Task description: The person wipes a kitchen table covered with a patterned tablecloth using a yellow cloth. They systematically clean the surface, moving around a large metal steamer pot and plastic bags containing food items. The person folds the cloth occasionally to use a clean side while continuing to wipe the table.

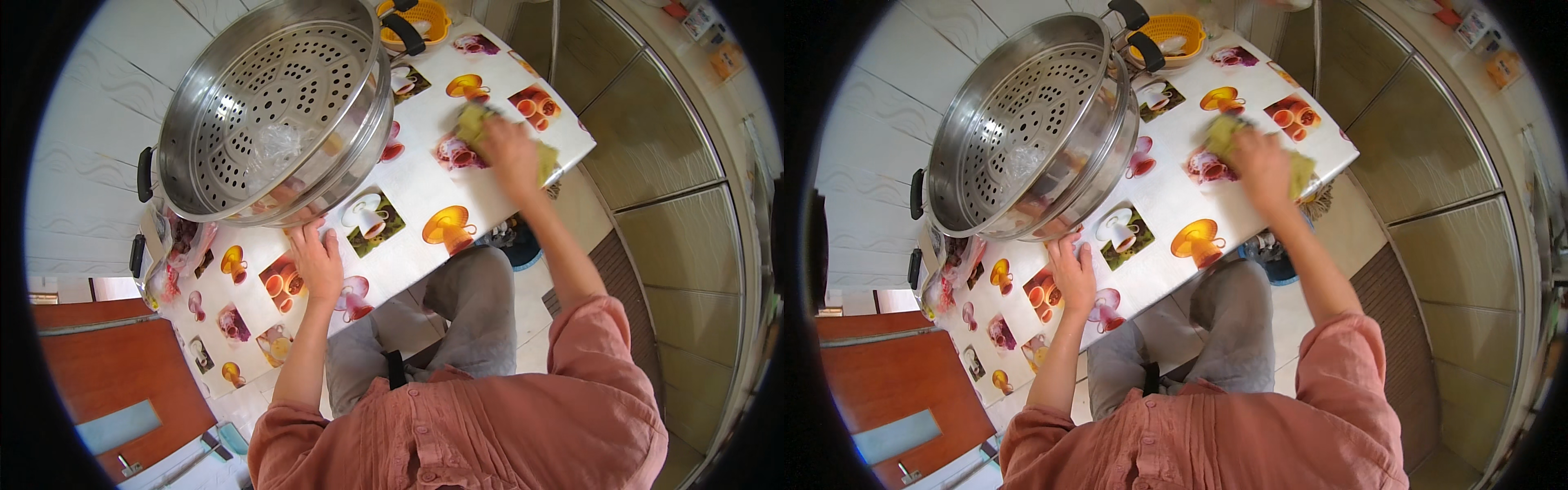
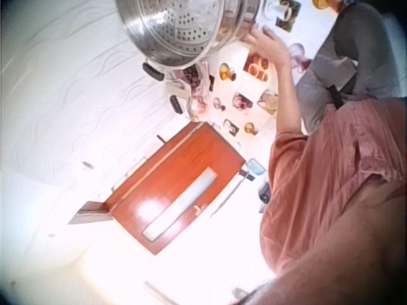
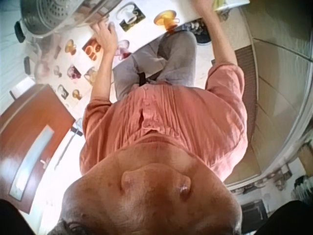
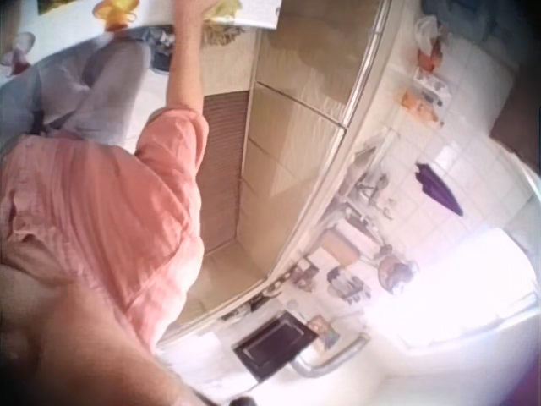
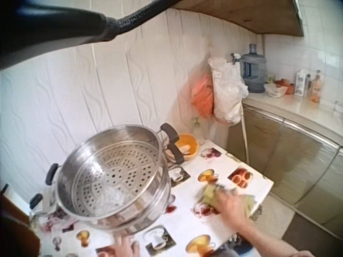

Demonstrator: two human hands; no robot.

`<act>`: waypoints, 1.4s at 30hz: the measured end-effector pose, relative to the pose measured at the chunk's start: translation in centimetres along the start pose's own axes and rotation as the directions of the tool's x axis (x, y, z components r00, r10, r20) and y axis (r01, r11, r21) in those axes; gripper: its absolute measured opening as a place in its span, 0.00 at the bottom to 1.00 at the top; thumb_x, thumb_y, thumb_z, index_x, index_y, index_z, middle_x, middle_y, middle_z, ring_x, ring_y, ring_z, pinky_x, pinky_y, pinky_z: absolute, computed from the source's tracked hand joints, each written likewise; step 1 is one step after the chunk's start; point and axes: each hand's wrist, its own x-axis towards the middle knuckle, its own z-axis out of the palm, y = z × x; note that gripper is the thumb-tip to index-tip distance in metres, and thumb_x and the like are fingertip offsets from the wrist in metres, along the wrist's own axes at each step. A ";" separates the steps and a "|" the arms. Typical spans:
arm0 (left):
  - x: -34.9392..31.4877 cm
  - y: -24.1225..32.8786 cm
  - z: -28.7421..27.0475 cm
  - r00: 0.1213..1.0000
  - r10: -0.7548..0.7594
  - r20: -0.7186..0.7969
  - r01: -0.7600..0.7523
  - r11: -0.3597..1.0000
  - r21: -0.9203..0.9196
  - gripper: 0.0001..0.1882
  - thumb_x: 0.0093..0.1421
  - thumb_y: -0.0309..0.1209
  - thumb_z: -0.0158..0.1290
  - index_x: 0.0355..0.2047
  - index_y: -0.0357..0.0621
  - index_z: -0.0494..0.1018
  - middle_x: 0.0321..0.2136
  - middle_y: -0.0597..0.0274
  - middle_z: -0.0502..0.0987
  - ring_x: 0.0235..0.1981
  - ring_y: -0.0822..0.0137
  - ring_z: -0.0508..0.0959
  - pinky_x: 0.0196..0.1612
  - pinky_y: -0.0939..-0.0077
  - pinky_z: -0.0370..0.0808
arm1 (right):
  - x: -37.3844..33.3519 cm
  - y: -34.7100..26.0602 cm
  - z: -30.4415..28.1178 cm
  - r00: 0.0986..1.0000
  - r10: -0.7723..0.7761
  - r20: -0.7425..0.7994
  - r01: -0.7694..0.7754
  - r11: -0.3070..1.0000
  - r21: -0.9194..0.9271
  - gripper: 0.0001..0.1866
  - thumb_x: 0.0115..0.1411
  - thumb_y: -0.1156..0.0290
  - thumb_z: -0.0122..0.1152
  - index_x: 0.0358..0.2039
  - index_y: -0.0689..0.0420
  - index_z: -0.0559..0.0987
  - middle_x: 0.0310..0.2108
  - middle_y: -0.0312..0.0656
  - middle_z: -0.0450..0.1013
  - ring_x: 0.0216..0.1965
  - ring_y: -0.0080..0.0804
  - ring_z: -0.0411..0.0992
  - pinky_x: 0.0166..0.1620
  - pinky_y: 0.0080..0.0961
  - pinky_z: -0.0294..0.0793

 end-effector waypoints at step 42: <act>-0.3 -0.2 0.4 0.999 0.022 0.032 -0.029 0.972 0.234 0.14 0.70 0.34 0.53 0.51 0.40 0.73 0.46 0.46 0.73 0.51 0.43 0.70 0.56 0.50 0.66 | 18.1 6.8 9.0 0.984 0.145 -0.101 -0.152 0.987 -0.059 0.15 0.63 0.64 0.66 0.48 0.56 0.80 0.50 0.48 0.73 0.54 0.52 0.72 0.52 0.45 0.79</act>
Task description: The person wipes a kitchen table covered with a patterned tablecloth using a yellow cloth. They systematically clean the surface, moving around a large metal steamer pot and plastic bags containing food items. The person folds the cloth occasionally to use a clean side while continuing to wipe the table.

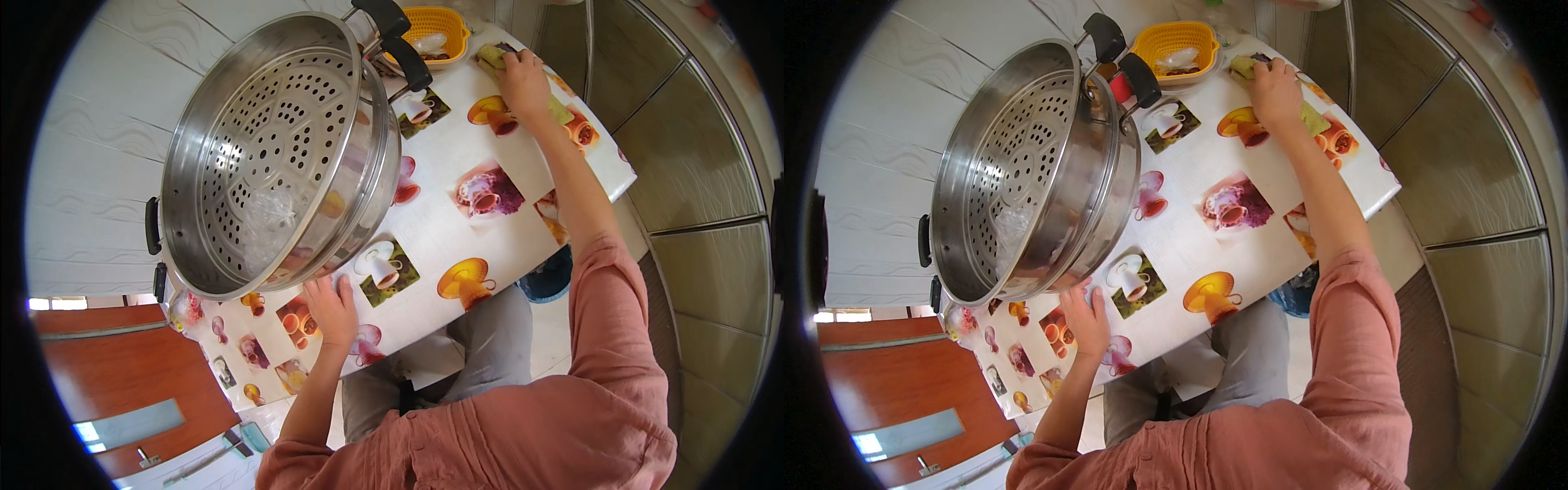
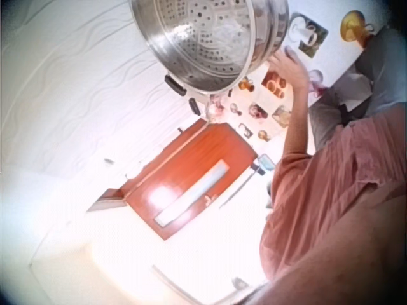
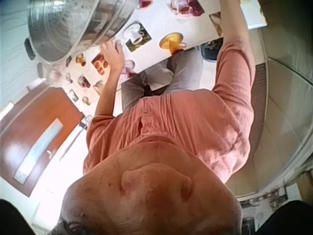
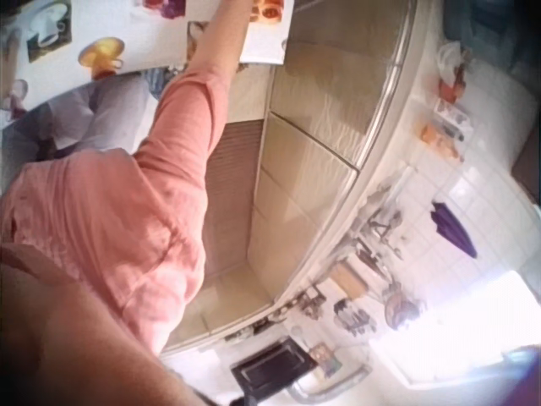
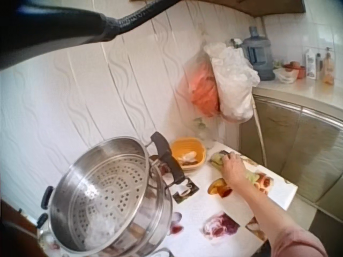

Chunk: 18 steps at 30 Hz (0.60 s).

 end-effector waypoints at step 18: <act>0.3 0.8 -0.8 1.000 0.016 -0.018 -0.018 0.996 -0.093 0.14 0.69 0.33 0.52 0.51 0.40 0.72 0.47 0.44 0.72 0.53 0.41 0.70 0.58 0.49 0.65 | -11.9 8.9 -13.8 0.988 0.154 0.021 -0.148 0.972 -0.183 0.15 0.66 0.64 0.63 0.52 0.53 0.78 0.48 0.48 0.73 0.51 0.53 0.73 0.47 0.49 0.80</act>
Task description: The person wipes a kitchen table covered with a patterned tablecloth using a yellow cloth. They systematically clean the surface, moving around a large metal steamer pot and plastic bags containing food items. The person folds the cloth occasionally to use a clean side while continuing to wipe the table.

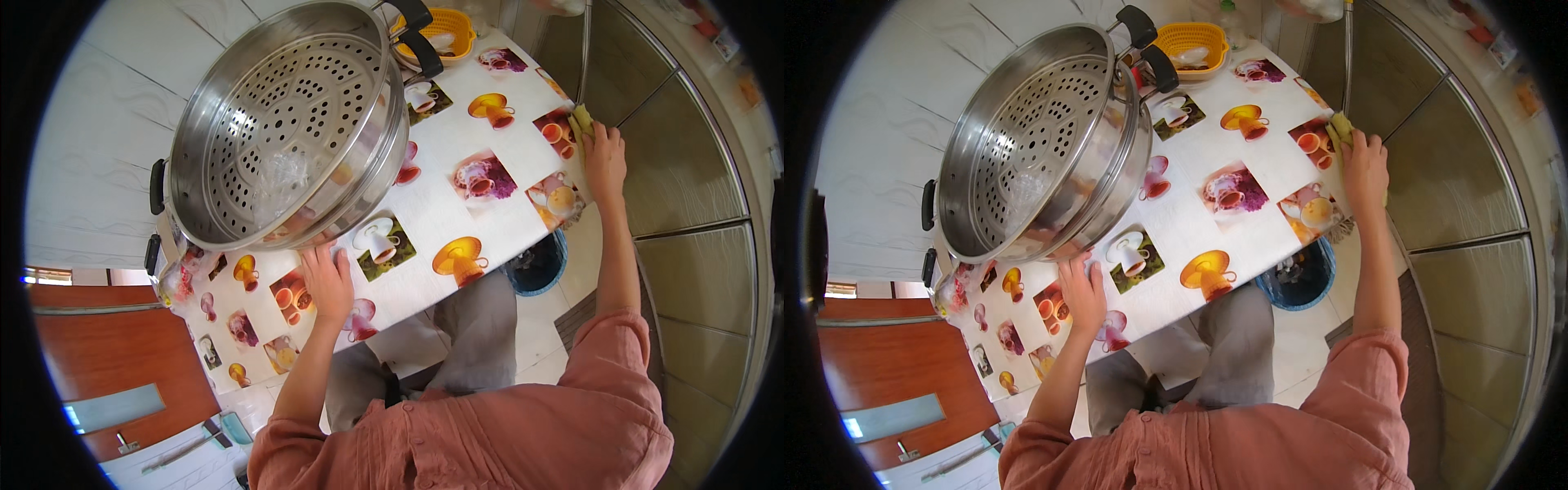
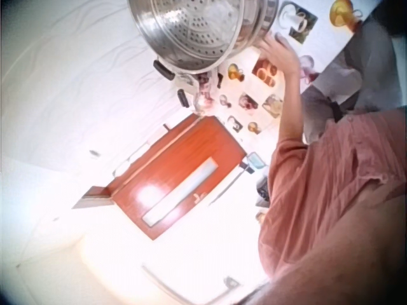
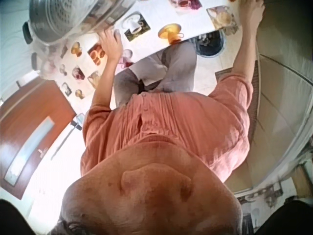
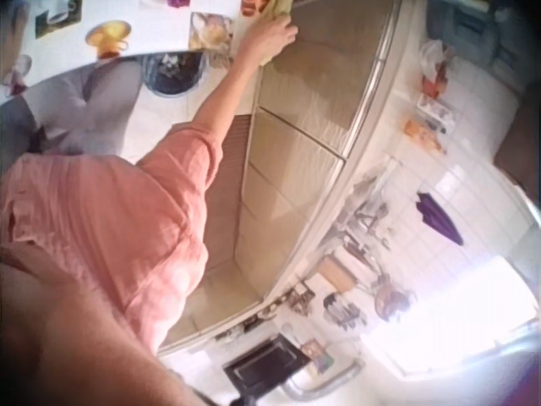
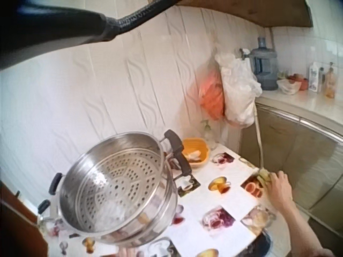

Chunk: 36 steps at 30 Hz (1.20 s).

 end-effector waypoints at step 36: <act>-0.5 -0.6 0.2 0.999 -0.022 -0.048 0.018 0.996 -0.087 0.14 0.67 0.33 0.56 0.51 0.45 0.72 0.49 0.50 0.70 0.54 0.45 0.72 0.58 0.52 0.70 | -14.4 -13.6 -5.8 0.966 -0.201 0.162 0.164 0.963 0.213 0.12 0.62 0.63 0.66 0.42 0.54 0.79 0.42 0.53 0.75 0.43 0.52 0.77 0.40 0.46 0.81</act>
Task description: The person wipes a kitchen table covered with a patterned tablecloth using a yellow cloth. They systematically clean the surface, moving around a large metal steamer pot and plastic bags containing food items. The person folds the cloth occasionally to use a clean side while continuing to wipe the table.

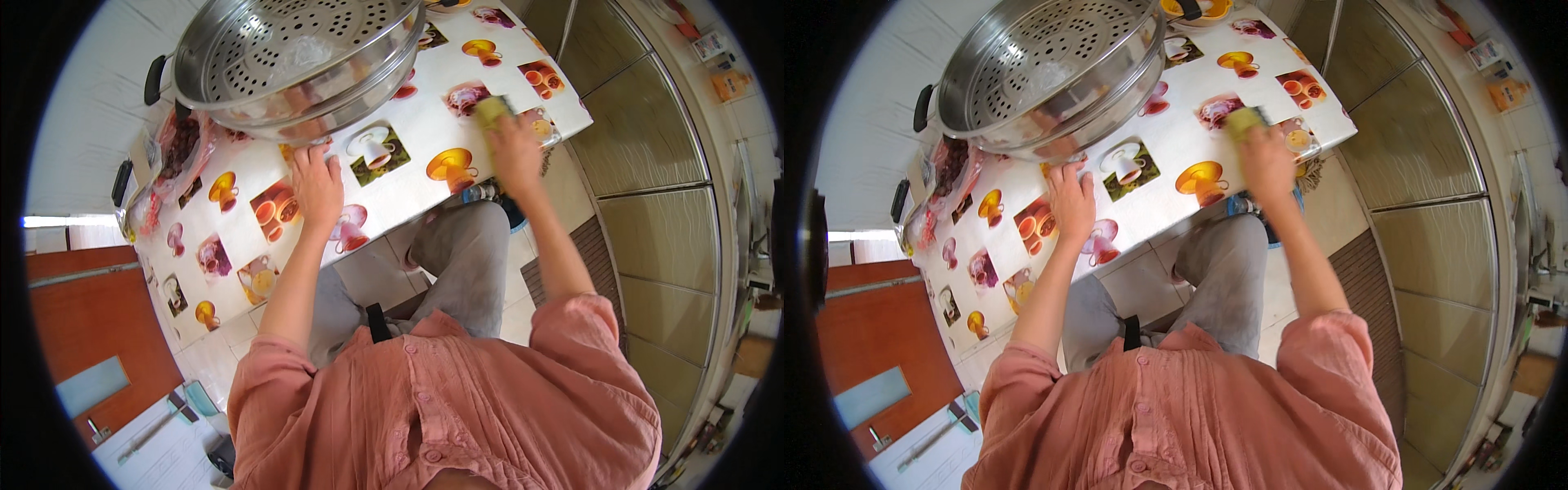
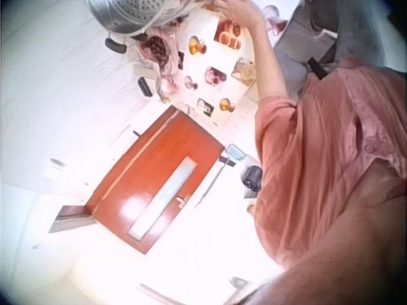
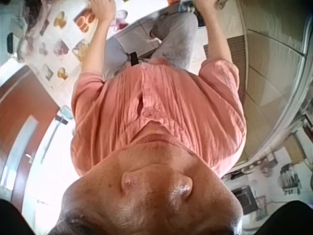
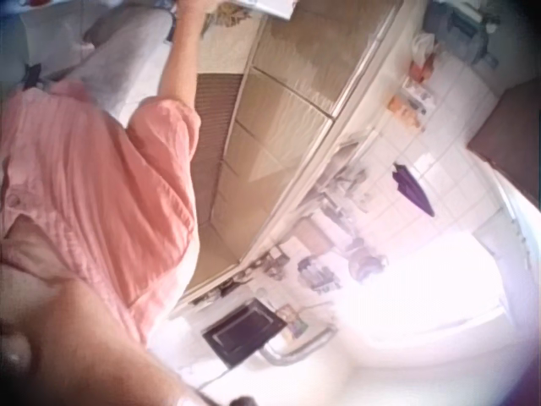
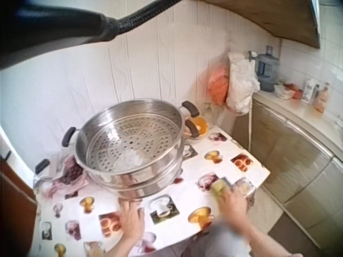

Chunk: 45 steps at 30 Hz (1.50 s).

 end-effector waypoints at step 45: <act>-9.2 -21.7 -14.7 0.973 -0.150 -0.175 0.194 0.945 0.265 0.22 0.64 0.31 0.57 0.59 0.49 0.76 0.62 0.57 0.73 0.57 0.51 0.76 0.60 0.53 0.74 | -8.8 -20.7 6.3 0.916 -0.399 0.037 0.389 0.907 0.161 0.24 0.67 0.63 0.61 0.61 0.60 0.75 0.68 0.45 0.67 0.69 0.50 0.62 0.69 0.46 0.60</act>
